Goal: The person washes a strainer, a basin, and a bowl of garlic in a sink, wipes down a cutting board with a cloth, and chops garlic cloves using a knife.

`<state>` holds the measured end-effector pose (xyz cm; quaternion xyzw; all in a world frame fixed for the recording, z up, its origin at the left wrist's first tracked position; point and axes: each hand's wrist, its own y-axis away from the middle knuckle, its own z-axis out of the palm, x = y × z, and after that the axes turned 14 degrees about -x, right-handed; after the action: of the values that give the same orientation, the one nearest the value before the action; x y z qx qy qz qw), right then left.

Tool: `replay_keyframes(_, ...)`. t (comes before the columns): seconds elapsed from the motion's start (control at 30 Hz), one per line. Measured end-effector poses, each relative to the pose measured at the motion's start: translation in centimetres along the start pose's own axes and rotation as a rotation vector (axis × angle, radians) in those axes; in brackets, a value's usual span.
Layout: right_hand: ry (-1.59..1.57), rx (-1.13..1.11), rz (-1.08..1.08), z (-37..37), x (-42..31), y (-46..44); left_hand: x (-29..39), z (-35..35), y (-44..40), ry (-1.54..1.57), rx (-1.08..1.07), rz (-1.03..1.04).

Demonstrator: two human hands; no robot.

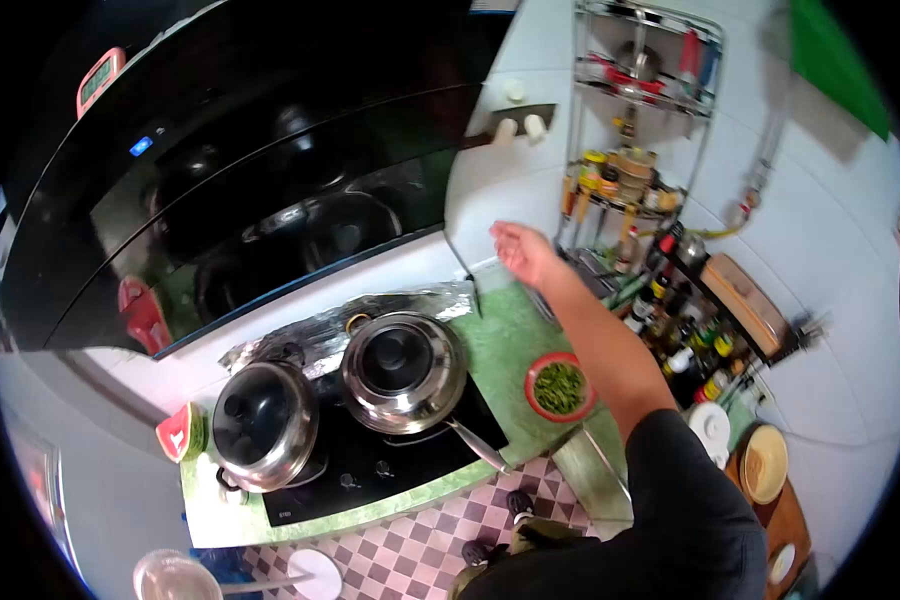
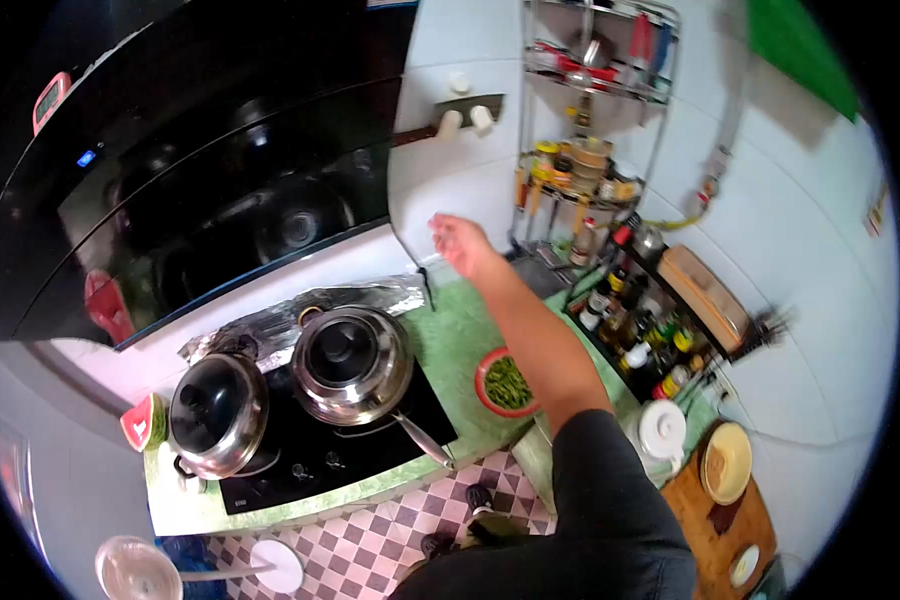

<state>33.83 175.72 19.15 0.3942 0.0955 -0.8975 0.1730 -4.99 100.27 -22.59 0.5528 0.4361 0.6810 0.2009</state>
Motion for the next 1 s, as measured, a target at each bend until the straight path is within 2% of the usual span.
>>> replay_keyframes(0.1,-0.092,-0.214,-0.011,-3.7,-2.4,-12.4,0.5,2.3,2.1,0.137,0.106,-0.009)
replay_keyframes(0.17,-0.107,-0.091,-0.172,0.2,-4.0,-14.4,-0.2,3.9,4.1,0.231,0.173,-0.016)
replay_keyframes(0.27,-0.133,-0.194,-0.201,1.7,-4.9,-19.0,-4.2,7.6,8.6,0.405,0.29,-0.039)
replay_keyframes(0.4,-0.16,-0.271,-0.19,2.2,-6.6,-23.6,-11.0,16.4,13.7,0.653,0.424,-0.091)
replay_keyframes(0.6,-0.13,-0.265,-0.227,2.0,-10.4,-25.4,-16.3,25.4,14.6,0.941,0.487,-0.163)
replay_keyframes(0.77,-0.077,-0.259,-0.297,2.7,-13.9,-22.9,-15.7,25.0,13.1,0.988,0.5,-0.121)
replay_keyframes(0.8,-0.062,-0.312,-0.298,2.8,-14.1,-22.0,-15.4,24.5,12.8,0.963,0.496,-0.085)
replay_keyframes(0.87,-0.032,-0.871,-0.2,0.5,-14.9,-22.0,-15.0,22.9,12.2,0.972,0.462,-0.042)
replay_keyframes(0.93,0.021,-0.487,-0.231,1.3,-15.2,-16.1,-16.4,20.2,10.7,0.97,0.344,0.074)
replay_keyframes(1.0,0.076,-0.325,-0.207,2.1,-13.6,-7.7,-17.0,16.5,9.1,0.868,0.212,0.153)
